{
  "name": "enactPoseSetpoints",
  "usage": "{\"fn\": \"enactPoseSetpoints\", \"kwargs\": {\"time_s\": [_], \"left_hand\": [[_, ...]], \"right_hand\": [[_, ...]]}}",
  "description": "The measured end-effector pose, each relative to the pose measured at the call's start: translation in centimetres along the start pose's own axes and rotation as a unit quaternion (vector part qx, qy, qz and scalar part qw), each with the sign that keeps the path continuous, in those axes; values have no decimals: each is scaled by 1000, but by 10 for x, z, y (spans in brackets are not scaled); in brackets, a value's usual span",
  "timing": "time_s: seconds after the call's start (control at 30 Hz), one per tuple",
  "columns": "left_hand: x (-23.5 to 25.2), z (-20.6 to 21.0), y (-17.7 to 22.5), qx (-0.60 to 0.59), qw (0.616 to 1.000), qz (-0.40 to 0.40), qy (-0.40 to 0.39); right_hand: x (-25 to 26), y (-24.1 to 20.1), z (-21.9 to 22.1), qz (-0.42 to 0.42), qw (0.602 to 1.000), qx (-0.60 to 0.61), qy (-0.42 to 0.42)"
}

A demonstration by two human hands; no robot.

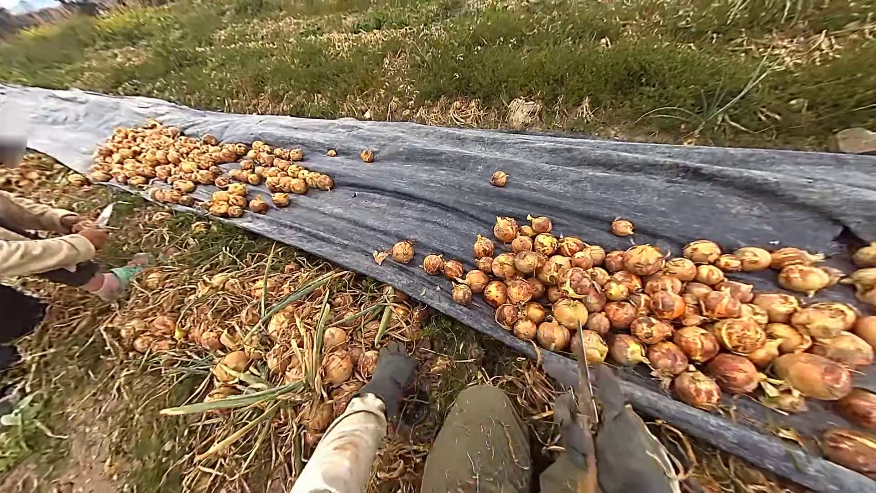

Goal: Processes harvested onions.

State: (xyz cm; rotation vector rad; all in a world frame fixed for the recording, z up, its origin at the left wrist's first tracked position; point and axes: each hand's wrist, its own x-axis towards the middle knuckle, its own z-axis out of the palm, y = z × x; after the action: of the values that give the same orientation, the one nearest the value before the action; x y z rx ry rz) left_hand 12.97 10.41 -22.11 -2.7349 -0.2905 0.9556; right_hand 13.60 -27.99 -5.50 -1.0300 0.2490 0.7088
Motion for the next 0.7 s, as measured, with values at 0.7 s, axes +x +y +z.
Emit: {"fn": "enactPoseSetpoints", "kwargs": {"time_s": [0.7], "left_hand": [[-298, -63, 85, -668, 698, 79, 244]], "right_hand": [[-30, 107, 64, -294, 913, -242, -143]]}}
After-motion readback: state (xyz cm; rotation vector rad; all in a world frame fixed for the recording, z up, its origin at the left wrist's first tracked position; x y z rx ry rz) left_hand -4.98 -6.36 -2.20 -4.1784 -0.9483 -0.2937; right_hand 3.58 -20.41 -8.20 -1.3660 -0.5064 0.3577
